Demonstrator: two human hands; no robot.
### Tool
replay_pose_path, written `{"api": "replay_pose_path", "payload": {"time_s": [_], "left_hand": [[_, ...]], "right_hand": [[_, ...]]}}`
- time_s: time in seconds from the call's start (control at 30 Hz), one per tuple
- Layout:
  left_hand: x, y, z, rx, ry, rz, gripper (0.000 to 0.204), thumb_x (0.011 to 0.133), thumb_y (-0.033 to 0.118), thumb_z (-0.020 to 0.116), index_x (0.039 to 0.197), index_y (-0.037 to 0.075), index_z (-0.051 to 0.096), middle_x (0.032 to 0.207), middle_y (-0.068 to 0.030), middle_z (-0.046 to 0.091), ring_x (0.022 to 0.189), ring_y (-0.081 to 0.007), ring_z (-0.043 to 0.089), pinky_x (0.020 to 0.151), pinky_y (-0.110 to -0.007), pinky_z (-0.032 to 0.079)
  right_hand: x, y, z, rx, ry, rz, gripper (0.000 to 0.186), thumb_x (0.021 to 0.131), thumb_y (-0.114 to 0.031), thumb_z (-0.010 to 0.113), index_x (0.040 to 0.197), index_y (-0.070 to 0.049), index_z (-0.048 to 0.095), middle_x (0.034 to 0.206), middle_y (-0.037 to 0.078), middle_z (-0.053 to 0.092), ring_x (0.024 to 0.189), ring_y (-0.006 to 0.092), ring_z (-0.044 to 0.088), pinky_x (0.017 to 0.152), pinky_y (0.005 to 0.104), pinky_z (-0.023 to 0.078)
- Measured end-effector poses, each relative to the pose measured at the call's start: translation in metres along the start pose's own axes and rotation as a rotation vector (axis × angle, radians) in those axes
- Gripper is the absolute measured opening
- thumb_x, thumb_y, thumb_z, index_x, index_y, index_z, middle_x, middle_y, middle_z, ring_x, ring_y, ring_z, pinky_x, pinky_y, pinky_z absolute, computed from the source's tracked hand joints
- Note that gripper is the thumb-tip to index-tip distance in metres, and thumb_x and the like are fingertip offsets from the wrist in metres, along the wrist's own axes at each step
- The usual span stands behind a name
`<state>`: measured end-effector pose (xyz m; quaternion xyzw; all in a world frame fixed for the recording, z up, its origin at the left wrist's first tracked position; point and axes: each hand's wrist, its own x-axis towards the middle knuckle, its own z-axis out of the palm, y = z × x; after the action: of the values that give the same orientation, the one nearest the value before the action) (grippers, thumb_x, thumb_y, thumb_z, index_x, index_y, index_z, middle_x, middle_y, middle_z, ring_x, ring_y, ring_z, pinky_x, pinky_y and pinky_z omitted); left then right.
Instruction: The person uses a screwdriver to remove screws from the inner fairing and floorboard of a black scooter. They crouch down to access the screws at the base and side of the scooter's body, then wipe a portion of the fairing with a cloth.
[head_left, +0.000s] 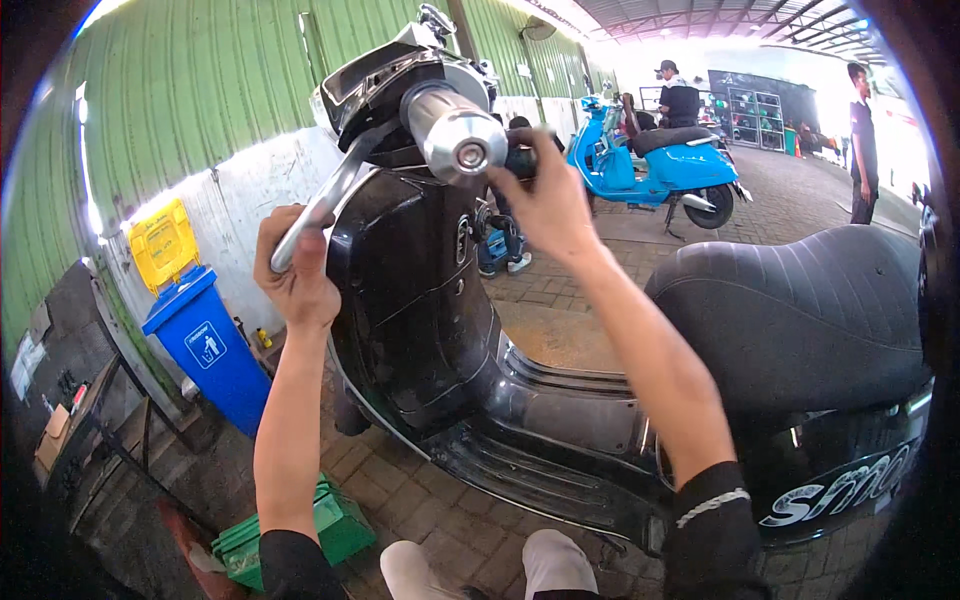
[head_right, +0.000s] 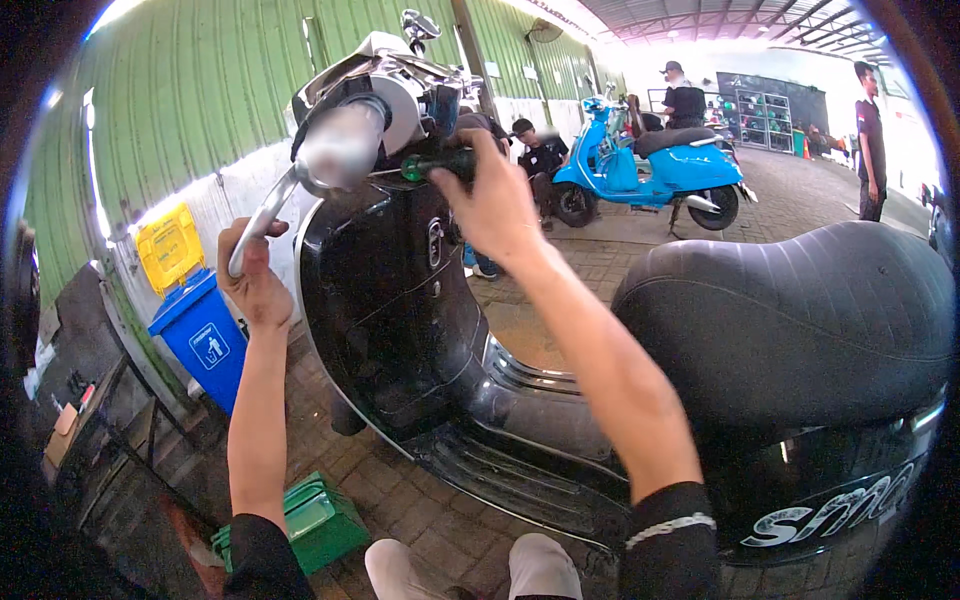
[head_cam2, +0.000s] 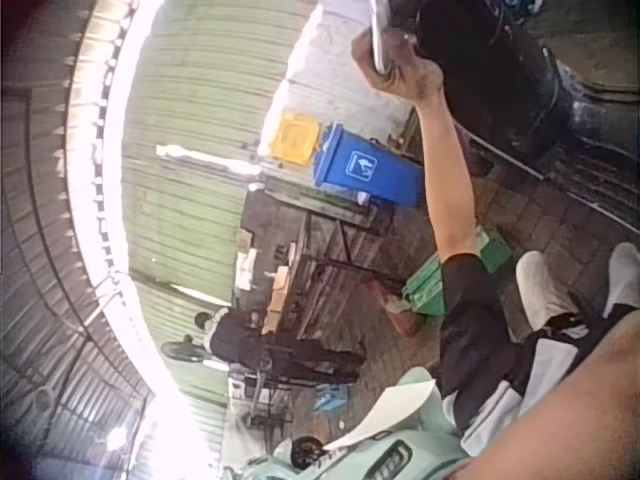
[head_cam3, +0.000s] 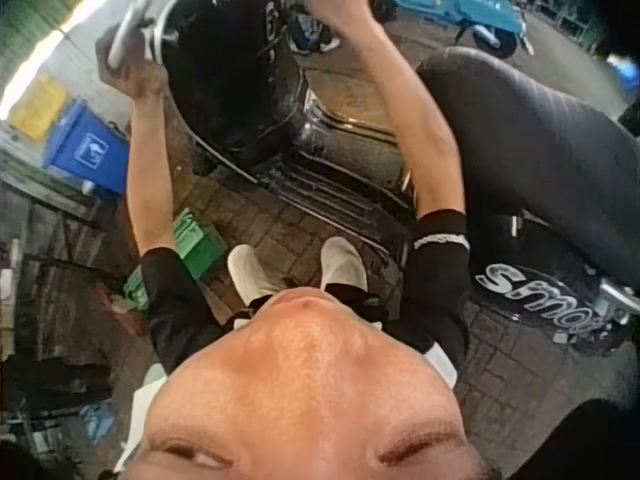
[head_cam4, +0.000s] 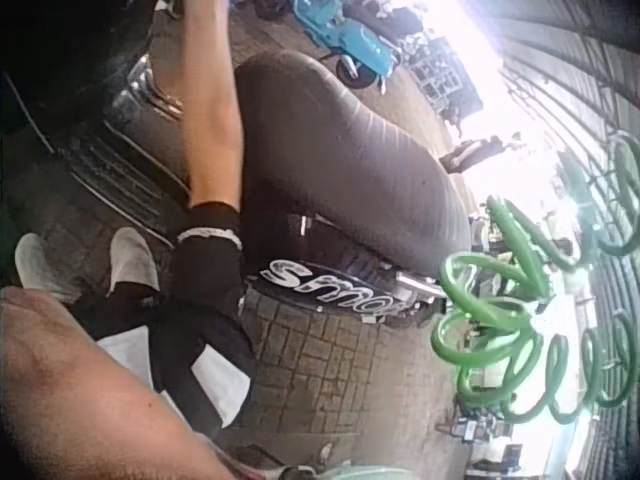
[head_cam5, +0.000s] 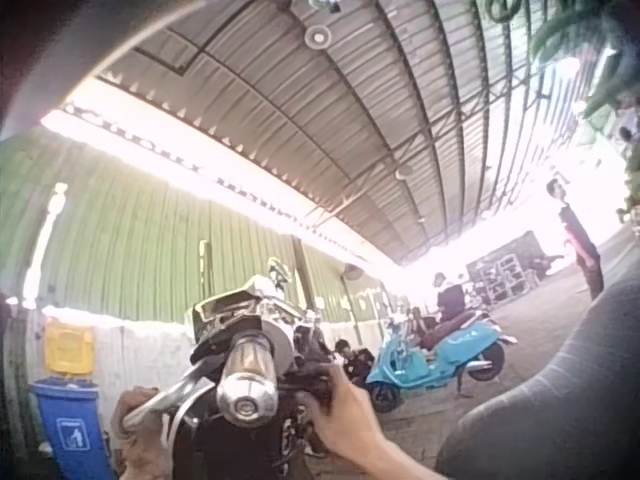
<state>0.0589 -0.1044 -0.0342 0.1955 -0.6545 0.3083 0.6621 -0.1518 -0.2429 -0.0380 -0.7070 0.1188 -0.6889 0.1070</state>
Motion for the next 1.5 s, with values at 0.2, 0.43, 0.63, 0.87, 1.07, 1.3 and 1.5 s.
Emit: {"api": "replay_pose_path", "payload": {"time_s": [0.2,0.43,0.63,0.87,1.07,1.3,1.5], "left_hand": [[0.004,-0.003,-0.001,-0.246,-0.091,-0.175,0.033,0.089,0.034,0.052,0.082,0.002,0.050,0.077,-0.0111,0.055,0.077,-0.0201,0.052,0.075,-0.034,0.040],[0.011,-0.002,-0.014,-0.226,-0.189,-0.209,0.043,0.085,0.042,0.055,0.085,-0.001,0.053,0.076,-0.0100,0.054,0.075,-0.0194,0.051,0.074,-0.034,0.040],[0.011,0.007,-0.013,-0.178,-0.291,-0.261,0.046,0.083,0.046,0.057,0.081,0.000,0.052,0.075,-0.0085,0.052,0.072,-0.0171,0.049,0.069,-0.032,0.039],[0.010,0.006,-0.008,-0.220,-0.340,-0.292,0.058,0.082,0.053,0.055,0.101,-0.002,0.053,0.079,-0.0090,0.057,0.076,-0.0152,0.053,0.072,-0.029,0.043],[0.003,0.001,0.003,-0.303,-0.278,-0.317,0.067,0.080,0.062,0.050,0.099,-0.003,0.049,0.086,-0.0094,0.054,0.080,-0.0150,0.052,0.075,-0.029,0.042],[-0.001,0.021,0.001,-0.311,-0.165,-0.364,0.039,0.086,0.036,0.053,0.088,-0.003,0.053,0.074,-0.0064,0.056,0.070,-0.0132,0.053,0.066,-0.027,0.042],[0.027,0.006,-0.008,-0.204,-0.419,-0.012,0.021,0.066,0.022,0.071,0.073,0.006,0.059,0.062,-0.0062,0.054,0.053,-0.0252,0.052,0.052,-0.034,0.038]], "right_hand": [[0.022,0.000,-0.012,-0.172,-0.022,-0.182,0.029,0.078,-0.013,0.063,0.101,0.000,0.050,0.089,0.024,0.060,0.086,0.0402,0.058,0.074,0.0441,0.045],[0.010,-0.007,0.011,-0.199,0.018,-0.142,0.041,0.080,-0.024,0.060,0.106,0.003,0.043,0.087,0.029,0.058,0.083,0.0433,0.057,0.074,0.0465,0.046],[0.021,-0.025,-0.001,-0.511,-0.112,0.017,0.040,0.082,-0.032,0.058,0.098,0.003,0.043,0.072,0.027,0.060,0.073,0.0455,0.059,0.065,0.0505,0.048],[0.023,-0.007,0.004,-0.304,-0.079,-0.143,0.033,0.080,-0.021,0.061,0.096,0.002,0.042,0.074,0.028,0.059,0.075,0.0467,0.057,0.065,0.0513,0.046],[0.030,-0.003,0.001,-0.343,-0.129,-0.123,0.037,0.079,-0.025,0.062,0.097,0.002,0.043,0.074,0.028,0.059,0.075,0.0469,0.057,0.066,0.0503,0.046],[0.032,0.013,-0.004,-0.311,-0.178,-0.171,0.039,0.077,-0.023,0.063,0.100,0.003,0.045,0.078,0.028,0.060,0.078,0.0429,0.058,0.070,0.0475,0.048],[0.039,-0.007,-0.008,-0.261,-0.353,0.127,0.038,0.077,-0.017,0.063,0.105,0.002,0.046,0.081,0.021,0.060,0.081,0.0330,0.058,0.072,0.0408,0.047]]}}
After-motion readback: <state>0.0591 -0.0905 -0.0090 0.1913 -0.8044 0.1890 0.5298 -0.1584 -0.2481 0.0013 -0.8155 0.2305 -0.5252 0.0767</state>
